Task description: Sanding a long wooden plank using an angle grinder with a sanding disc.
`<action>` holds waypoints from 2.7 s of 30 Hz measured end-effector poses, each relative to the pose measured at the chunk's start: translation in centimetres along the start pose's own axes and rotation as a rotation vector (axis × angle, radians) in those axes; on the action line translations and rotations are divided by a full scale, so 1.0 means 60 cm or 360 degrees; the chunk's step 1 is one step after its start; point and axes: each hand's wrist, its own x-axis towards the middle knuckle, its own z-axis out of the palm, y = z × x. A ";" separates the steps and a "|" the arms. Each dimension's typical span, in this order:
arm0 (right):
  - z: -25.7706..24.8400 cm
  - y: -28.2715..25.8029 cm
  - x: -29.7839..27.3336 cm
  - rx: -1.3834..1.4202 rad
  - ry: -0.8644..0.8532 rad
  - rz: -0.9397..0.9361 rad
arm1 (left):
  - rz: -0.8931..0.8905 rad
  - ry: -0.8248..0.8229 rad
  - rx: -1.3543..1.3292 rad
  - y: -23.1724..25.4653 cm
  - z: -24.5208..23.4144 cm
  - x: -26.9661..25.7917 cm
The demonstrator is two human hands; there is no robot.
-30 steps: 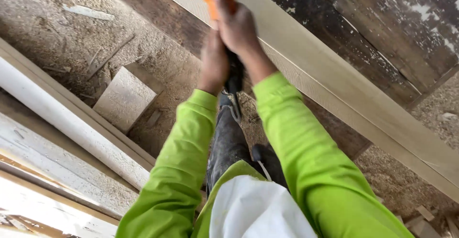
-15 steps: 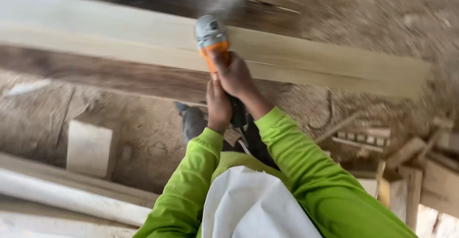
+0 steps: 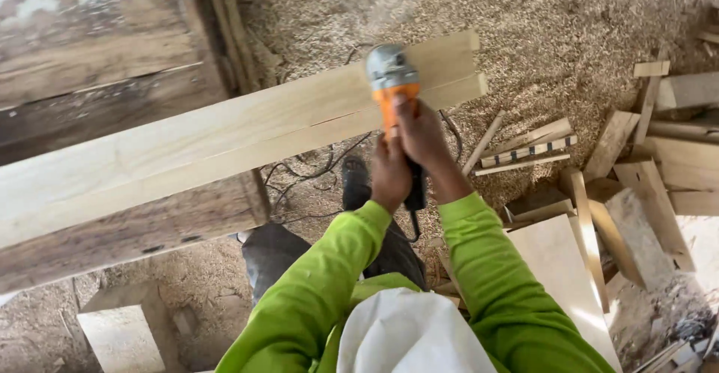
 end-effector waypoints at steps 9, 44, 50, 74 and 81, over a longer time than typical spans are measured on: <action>-0.193 0.090 0.034 0.0472 0.0290 0.0184 | -0.0030 -0.0322 0.0274 0.051 0.173 0.009; 0.974 -0.356 -0.334 -0.0123 -0.1224 -0.0611 | 0.0326 0.0867 -0.0750 0.066 -0.989 -0.152; 0.661 -0.264 -0.280 -0.0178 -0.0942 -0.0427 | 0.0151 0.0760 -0.0546 0.054 -0.681 -0.168; -0.172 0.117 -0.050 0.0312 0.0221 0.0118 | -0.0122 -0.0303 0.0144 0.030 0.098 -0.078; 0.078 0.047 -0.130 -0.0007 -0.0232 -0.0148 | -0.0022 0.0087 -0.0285 0.030 -0.146 -0.155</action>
